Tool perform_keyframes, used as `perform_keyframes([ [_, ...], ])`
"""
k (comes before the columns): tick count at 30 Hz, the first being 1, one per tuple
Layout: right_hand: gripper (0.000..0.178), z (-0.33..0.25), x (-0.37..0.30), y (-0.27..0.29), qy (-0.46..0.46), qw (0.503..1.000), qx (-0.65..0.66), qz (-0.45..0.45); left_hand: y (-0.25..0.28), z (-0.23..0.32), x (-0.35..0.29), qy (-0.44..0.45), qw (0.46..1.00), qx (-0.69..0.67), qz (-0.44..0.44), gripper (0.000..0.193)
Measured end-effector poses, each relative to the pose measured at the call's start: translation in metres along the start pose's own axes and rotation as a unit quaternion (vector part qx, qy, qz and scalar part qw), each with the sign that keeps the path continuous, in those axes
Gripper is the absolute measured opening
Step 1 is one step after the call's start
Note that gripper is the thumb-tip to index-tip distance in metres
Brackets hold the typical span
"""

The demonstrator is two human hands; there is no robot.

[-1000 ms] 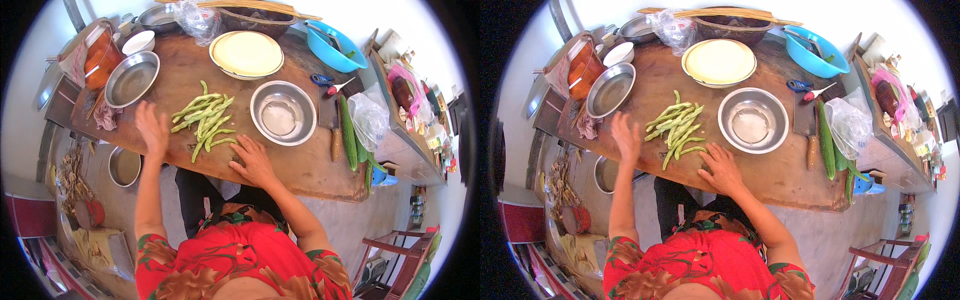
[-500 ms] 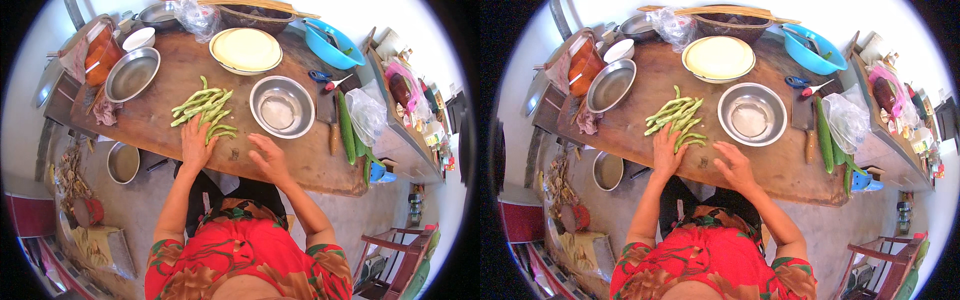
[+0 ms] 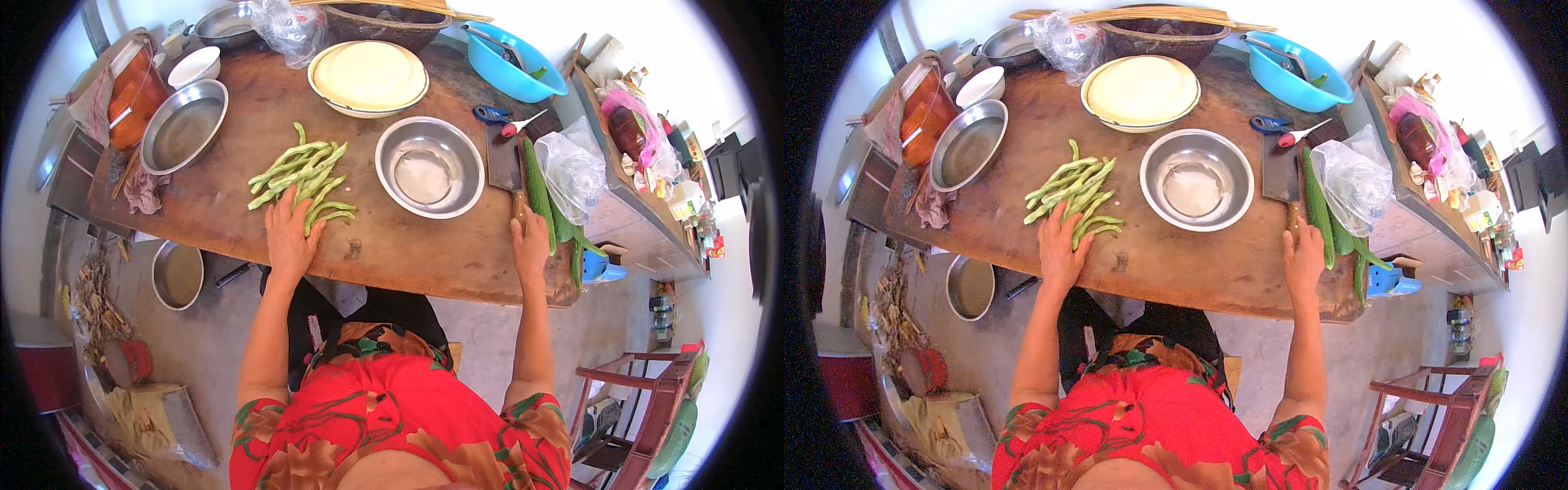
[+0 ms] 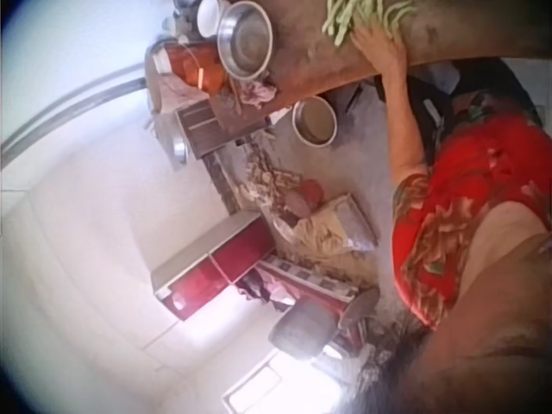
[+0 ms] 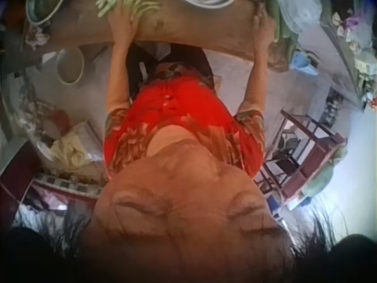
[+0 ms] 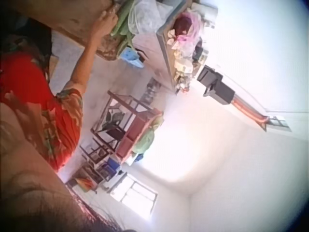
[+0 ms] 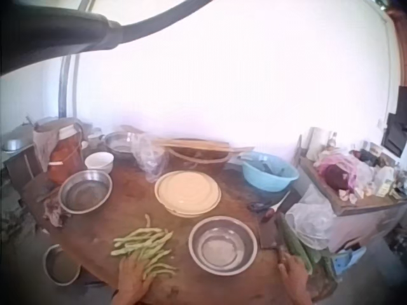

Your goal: The person washes green beans in a metal bowl, then transfers them to a wooden cutting board. Using a cleaver, the person chops the green beans into small pieces.

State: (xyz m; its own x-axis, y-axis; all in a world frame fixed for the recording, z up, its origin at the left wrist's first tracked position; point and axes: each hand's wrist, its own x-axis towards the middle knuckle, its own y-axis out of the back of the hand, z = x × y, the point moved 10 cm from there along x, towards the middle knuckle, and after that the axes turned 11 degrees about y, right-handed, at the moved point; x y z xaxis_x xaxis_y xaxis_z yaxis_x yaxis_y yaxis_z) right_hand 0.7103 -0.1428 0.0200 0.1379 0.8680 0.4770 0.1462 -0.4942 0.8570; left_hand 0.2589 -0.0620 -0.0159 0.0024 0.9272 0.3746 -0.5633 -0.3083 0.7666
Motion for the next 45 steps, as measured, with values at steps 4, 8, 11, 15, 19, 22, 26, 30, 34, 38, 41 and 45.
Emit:
perform_keyframes([
  [4, 0.048, 0.005, 0.003, -0.022, 0.003, 0.996, -0.08, -0.048, 0.0, -0.002, 0.0, -0.005, 1.0, 0.001, 0.004, 0.043],
  [8, 0.055, 0.014, 0.008, -0.041, -0.058, 0.988, -0.097, -0.108, 0.002, -0.001, -0.001, -0.005, 1.0, 0.005, 0.007, 0.043],
  [11, 0.061, 0.022, 0.006, -0.048, -0.081, 0.988, -0.059, -0.118, 0.002, -0.002, 0.0, -0.004, 1.0, 0.005, 0.009, 0.042],
  [15, 0.069, 0.045, 0.004, -0.056, -0.131, 0.975, 0.167, -0.065, 0.001, -0.001, 0.0, 0.001, 1.0, -0.006, 0.003, 0.043],
  [19, 0.071, 0.05, -0.007, -0.063, -0.235, 0.87, 0.434, -0.02, 0.003, -0.001, -0.001, 0.002, 1.0, -0.004, 0.009, 0.043],
  [22, 0.07, 0.035, -0.006, -0.051, -0.25, 0.83, 0.498, -0.008, 0.004, -0.003, -0.001, 0.005, 1.0, -0.005, 0.008, 0.042],
  [26, 0.072, 0.017, -0.005, -0.027, -0.295, 0.785, 0.545, 0.004, 0.003, -0.003, -0.001, 0.003, 1.0, -0.007, 0.008, 0.042],
  [30, 0.074, 0.016, -0.018, -0.014, -0.329, 0.73, 0.599, 0.013, 0.002, -0.001, 0.0, 0.002, 1.0, -0.014, -0.003, 0.043],
  [34, 0.074, 0.012, -0.031, -0.001, -0.355, 0.698, 0.622, 0.009, 0.001, -0.004, 0.0, 0.008, 1.0, -0.004, 0.005, 0.043],
  [38, 0.073, -0.003, -0.045, 0.013, -0.359, 0.68, 0.639, 0.016, 0.002, -0.003, -0.001, -0.005, 1.0, -0.006, 0.017, 0.042],
  [41, 0.075, -0.012, -0.054, 0.025, -0.336, 0.666, 0.665, 0.03, 0.004, -0.001, -0.001, -0.009, 1.0, -0.009, 0.019, 0.042],
  [45, 0.08, -0.022, -0.051, 0.048, -0.222, 0.655, 0.717, 0.086, 0.005, 0.0, -0.001, -0.003, 1.0, -0.005, 0.018, 0.043],
])
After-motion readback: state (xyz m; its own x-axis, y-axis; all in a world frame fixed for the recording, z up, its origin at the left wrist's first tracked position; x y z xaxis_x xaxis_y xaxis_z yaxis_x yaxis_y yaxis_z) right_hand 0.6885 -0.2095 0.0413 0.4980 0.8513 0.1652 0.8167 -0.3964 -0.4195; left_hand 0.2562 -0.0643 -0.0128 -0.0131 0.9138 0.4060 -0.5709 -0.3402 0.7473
